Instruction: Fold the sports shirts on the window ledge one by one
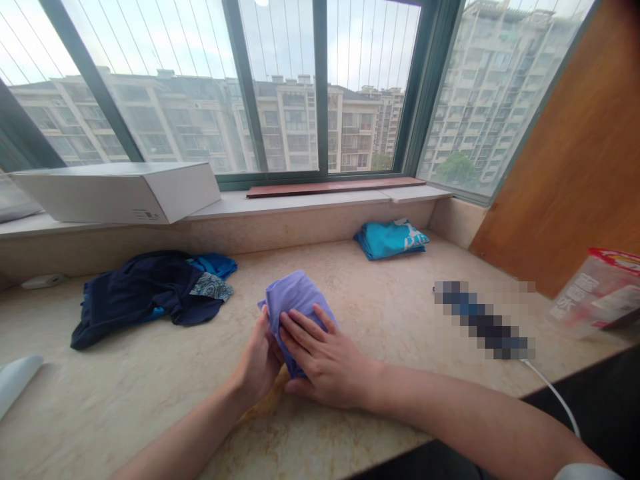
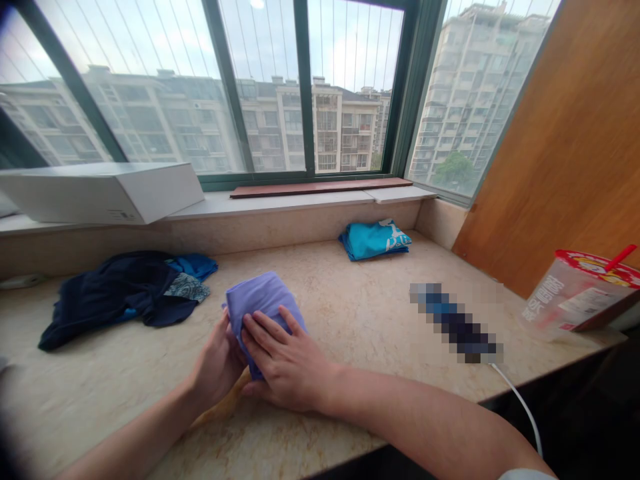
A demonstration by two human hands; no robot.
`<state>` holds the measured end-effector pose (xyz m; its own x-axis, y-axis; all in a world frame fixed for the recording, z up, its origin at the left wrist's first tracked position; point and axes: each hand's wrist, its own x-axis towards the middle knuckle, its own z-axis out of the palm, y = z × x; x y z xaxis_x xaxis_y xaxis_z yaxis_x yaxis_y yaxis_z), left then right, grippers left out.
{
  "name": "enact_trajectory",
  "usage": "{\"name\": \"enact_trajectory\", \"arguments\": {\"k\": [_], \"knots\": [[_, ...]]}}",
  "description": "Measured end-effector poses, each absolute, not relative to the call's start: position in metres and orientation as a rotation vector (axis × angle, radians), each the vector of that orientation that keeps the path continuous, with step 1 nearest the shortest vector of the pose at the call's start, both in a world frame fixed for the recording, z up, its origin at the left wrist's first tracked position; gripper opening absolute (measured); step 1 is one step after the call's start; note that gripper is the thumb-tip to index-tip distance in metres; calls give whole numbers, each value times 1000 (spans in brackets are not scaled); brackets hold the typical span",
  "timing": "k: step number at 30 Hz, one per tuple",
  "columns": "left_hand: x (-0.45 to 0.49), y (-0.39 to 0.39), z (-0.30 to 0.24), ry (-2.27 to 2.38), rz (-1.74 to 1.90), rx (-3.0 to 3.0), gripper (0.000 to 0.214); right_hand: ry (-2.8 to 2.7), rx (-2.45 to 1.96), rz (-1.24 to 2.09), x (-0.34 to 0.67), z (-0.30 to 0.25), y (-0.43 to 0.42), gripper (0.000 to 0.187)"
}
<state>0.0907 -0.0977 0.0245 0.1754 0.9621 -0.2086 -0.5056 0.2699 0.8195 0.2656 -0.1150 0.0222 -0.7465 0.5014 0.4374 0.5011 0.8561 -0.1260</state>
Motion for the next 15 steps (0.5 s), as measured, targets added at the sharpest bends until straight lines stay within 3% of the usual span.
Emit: {"name": "enact_trajectory", "arguments": {"k": [2, 9, 13, 15], "knots": [[92, -100, 29, 826, 1161, 676, 48, -2555, -753, -21, 264, 20, -116, 77], [104, -106, 39, 1052, 1237, 648, 27, -2652, -710, -85, 270, 32, -116, 72], [102, -99, 45, 1124, 1259, 579, 24, -2708, -559, -131, 278, 37, -112, 45], [98, -94, 46, 1141, 1258, 583, 29, -2663, -491, -62, 281, 38, -110, 41]]}}
